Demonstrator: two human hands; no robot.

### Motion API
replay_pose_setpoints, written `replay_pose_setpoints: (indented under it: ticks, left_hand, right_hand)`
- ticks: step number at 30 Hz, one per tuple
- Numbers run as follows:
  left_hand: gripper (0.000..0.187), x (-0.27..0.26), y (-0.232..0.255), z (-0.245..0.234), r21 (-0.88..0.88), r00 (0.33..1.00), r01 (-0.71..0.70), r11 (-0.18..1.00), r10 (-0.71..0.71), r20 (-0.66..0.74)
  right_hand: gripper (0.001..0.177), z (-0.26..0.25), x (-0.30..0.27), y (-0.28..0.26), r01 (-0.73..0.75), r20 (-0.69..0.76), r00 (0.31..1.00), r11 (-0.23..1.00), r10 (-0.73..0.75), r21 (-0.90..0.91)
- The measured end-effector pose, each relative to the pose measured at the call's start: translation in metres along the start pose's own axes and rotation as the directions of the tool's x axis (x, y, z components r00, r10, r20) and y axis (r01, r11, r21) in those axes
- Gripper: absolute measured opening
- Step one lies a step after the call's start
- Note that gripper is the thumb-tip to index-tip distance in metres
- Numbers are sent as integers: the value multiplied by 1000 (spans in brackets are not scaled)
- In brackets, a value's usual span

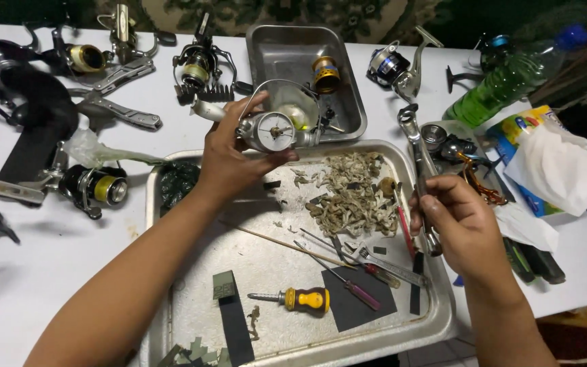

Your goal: Disassembling, cleaning debris from, and reassembling a fishing reel using hand tools.

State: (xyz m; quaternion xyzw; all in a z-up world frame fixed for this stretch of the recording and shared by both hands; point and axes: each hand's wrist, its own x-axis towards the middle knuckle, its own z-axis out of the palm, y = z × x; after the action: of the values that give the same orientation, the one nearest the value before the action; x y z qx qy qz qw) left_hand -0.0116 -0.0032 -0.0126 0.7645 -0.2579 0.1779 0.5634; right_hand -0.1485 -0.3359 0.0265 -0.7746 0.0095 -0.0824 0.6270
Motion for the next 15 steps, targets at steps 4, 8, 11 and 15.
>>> replay_pose_setpoints:
  ticks: [4, 8, 11, 15]
  left_hand:
    - [77, 2, 5, 1, -39, 998, 51, 998, -52, -20]
    - [62, 2, 8, 2, -88, 997, 70, 994, -72, -19]
    - [60, 0, 14, 2, -116, 995, 97, 989, -99, -17]
    - [59, -2, 11, 4, -150, 993, 118, 982, -117, 16]
  right_hand:
    - [17, 19, 2, -9, -44, 50, 998, 996, 40, 80]
    - [24, 44, 5, -21, -203, 255, 958, 942, 133, 269]
    - [19, 65, 8, -29, -298, 347, 921, 890, 174, 345]
    - [15, 78, 13, -26, -259, 400, 906, 926, 135, 275]
